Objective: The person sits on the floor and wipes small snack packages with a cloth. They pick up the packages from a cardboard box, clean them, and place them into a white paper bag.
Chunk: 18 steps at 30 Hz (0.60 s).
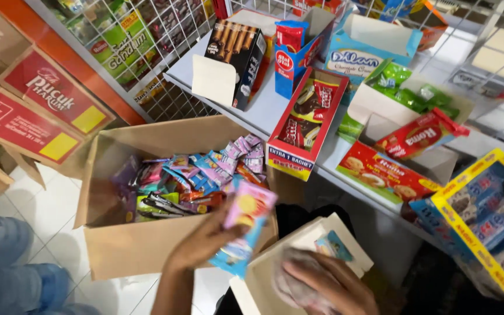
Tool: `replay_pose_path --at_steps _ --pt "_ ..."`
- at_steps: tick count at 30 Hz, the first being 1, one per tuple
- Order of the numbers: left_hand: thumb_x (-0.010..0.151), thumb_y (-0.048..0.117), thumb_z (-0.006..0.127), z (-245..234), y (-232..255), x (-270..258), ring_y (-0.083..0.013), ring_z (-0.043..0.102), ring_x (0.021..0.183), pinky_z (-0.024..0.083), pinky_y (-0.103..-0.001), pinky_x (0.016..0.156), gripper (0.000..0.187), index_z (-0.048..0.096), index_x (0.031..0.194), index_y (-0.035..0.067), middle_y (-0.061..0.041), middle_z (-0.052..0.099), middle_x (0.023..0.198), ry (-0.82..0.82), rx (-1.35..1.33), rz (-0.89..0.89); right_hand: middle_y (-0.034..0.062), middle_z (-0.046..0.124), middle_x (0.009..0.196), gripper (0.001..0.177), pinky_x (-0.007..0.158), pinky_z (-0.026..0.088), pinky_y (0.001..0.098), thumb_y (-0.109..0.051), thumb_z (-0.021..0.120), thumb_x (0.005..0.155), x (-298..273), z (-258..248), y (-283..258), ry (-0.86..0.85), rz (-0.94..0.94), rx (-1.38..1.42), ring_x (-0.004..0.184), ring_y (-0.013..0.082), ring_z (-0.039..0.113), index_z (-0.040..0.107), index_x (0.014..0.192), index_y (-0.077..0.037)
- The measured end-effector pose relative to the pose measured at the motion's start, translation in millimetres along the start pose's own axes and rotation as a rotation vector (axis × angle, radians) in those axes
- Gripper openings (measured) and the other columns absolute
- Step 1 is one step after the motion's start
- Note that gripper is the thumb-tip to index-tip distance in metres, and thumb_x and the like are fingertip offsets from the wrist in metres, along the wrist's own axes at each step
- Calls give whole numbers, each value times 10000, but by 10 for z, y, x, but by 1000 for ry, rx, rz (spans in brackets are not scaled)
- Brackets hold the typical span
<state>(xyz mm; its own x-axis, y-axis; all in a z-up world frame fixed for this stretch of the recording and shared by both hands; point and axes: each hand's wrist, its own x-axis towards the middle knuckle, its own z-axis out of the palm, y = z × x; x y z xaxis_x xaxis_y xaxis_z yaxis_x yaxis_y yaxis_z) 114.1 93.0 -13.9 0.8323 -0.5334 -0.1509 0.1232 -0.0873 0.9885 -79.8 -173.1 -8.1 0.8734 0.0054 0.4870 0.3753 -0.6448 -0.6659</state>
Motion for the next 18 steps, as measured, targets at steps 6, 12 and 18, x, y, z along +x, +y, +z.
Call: replay_pose_path --at_steps 6,12,18 --pt "1073 373 488 887 88 -181 -233 584 1285 476 -361 1085 644 432 1547 -59 -144 616 1424 -96 -521 -40 142 632 1298 596 934 564 429 -18 709 733 922 16 -614 145 78 -194 1130 358 666 708 1290 -229" --pt "1103 493 442 1186 -58 -244 -307 579 1159 518 -441 968 707 374 1625 22 -214 594 1303 -50 -979 -63 115 628 1298 614 943 572 442 -68 727 652 158 256 -494 60 25 -233 1134 332 668 757 1239 -244" --pt "1065 604 392 1445 289 -294 -256 440 1507 326 -399 1259 886 278 1634 -67 -168 459 1624 -342 -756 141 142 654 1245 577 894 578 435 -30 682 681 424 -206 -486 186 18 -270 1077 343 670 741 1221 -221"
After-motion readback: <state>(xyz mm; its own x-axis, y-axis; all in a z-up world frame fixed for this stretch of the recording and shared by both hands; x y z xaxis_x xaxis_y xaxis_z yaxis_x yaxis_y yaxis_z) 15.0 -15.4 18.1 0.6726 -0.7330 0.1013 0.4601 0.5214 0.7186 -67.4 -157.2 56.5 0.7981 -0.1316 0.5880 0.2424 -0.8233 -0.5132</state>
